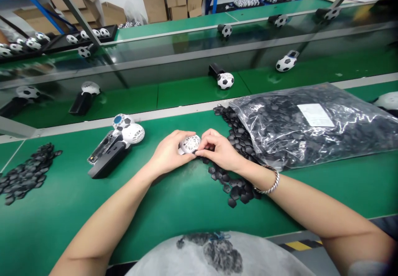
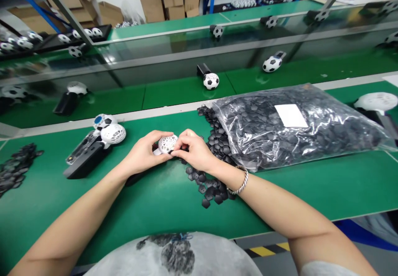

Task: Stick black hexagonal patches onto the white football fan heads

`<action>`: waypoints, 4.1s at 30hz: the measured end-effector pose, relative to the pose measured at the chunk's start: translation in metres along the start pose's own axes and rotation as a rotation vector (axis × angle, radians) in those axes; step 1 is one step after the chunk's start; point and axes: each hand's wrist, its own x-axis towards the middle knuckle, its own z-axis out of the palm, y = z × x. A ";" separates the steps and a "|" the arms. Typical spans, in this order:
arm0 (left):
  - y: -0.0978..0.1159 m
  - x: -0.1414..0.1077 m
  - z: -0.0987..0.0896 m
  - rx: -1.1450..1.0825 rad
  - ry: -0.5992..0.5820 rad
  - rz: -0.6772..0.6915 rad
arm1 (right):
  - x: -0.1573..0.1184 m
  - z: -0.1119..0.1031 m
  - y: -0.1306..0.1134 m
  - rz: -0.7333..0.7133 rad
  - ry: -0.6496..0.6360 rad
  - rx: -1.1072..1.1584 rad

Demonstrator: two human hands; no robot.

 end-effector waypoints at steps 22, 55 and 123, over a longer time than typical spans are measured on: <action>-0.001 -0.001 -0.002 -0.003 -0.042 0.069 | 0.005 -0.013 -0.001 0.081 -0.076 0.000; 0.000 0.004 0.002 0.261 0.022 0.043 | -0.003 -0.013 -0.001 -0.090 -0.072 -0.169; -0.016 0.004 0.003 0.019 -0.115 0.275 | 0.000 -0.041 0.002 0.039 -0.245 -0.298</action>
